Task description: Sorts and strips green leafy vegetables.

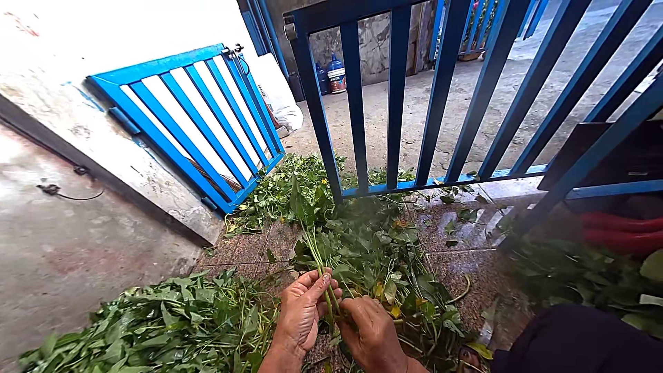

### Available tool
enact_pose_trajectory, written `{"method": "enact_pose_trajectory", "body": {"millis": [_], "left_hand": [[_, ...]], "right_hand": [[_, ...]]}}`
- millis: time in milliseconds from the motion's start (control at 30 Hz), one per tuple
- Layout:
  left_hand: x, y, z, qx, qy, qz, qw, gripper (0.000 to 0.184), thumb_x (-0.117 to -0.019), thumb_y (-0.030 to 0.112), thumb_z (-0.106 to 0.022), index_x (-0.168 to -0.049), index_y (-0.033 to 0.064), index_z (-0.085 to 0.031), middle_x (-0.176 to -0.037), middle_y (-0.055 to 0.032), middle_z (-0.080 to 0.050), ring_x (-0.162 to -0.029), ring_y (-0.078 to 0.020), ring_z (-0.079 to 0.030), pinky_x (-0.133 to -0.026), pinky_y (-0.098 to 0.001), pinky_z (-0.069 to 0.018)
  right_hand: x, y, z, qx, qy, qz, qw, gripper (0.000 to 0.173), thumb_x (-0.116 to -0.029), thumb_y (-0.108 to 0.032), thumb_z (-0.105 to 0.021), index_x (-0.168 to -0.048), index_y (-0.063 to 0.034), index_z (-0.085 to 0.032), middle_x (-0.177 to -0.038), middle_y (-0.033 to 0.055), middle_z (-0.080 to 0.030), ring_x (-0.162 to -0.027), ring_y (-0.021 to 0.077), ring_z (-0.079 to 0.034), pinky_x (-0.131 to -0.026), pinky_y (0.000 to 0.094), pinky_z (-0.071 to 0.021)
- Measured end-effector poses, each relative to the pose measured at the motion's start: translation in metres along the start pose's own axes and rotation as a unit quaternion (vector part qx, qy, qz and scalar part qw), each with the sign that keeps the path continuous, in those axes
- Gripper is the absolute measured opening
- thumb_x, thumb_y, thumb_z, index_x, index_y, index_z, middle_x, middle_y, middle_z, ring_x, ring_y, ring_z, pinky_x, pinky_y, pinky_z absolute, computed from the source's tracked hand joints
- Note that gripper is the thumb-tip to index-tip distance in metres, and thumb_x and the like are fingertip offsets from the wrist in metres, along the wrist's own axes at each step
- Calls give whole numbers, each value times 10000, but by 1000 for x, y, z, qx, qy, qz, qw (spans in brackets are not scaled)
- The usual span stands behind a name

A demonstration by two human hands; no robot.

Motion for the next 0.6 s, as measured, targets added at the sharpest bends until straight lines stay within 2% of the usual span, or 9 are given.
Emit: {"method": "enact_pose_trajectory", "body": {"millis": [100, 233, 333, 400, 467, 533, 567, 600], "left_hand": [[-1, -2, 1, 27, 24, 13, 999, 152, -995, 12, -631, -1098, -97, -651, -879, -214, -719, -726, -277, -729, -662, -387, -638], [-3, -2, 5, 54, 74, 18, 996, 135, -1010, 35, -613, -1059, -89, -635, -844, -206, -712, -683, -270, -725, -625, -390, -637], [-4, 7, 11, 71, 113, -38, 990, 147, -1036, 40, -563, -1049, -91, -629, -821, -195, -713, -661, -260, -721, -621, -391, -639], [-6, 21, 23, 78, 146, -86, 982, 137, -1037, 50, -568, -1043, -76, -622, -805, -162, -712, -660, -234, -718, -630, -364, -637], [-7, 37, 37, 86, 179, -123, 972, 131, -1038, 49, -564, -1046, -72, -614, -792, -149, -711, -649, -226, -721, -623, -359, -640], [-6, 46, 48, 73, 204, -162, 963, 125, -1033, 43, -573, -1036, -73, -620, -778, -146, -710, -642, -229, -725, -617, -362, -645], [-5, 49, 51, 64, 203, -180, 960, 123, -1031, 36, -574, -1026, -75, -627, -784, -153, -715, -649, -237, -729, -624, -367, -647], [-5, 52, 53, 56, 189, -188, 962, 121, -1031, 30, -571, -1027, -75, -631, -799, -160, -721, -667, -241, -734, -640, -371, -648]], "right_hand": [[-4, -4, 4, 8, 40, 46, 998, 258, -1005, -226, -610, -1241, -208, -713, -781, 8, -603, -706, 160, -591, -642, 335, -509], [-9, -9, 8, 2, 56, 100, 993, 192, -1010, -187, -601, -1154, -212, -725, -841, 14, -646, -754, 153, -616, -671, 321, -524], [-3, -10, 11, -24, 15, 127, 991, 147, -1011, -157, -595, -1104, -185, -705, -929, 35, -678, -842, 170, -665, -747, 330, -577], [15, -8, 18, -29, -24, 145, 989, 116, -1008, -143, -598, -1078, -164, -688, -918, 37, -671, -858, 182, -674, -791, 339, -593], [44, 2, 28, -25, -84, 145, 986, 100, -1015, -114, -591, -1056, -140, -679, -874, 35, -666, -840, 189, -674, -803, 344, -588], [76, 23, 34, 4, -183, 108, 977, 115, -1017, -97, -580, -1022, -119, -693, -845, 51, -683, -818, 210, -691, -791, 363, -596], [92, 37, 34, 31, -273, 63, 960, 133, -1012, -109, -577, -1035, -120, -707, -886, 92, -702, -814, 245, -701, -757, 400, -600], [103, 53, 35, 54, -394, -14, 917, 196, -1010, -142, -578, -1136, -131, -728, -1027, 176, -714, -847, 318, -720, -749, 478, -610]]}}
Point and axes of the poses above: each hand's wrist, its own x-axis away from the middle knuckle, its own z-axis out of the back of the hand, y = z × x, the point moved 5 cm from there along -x, towards the middle knuckle
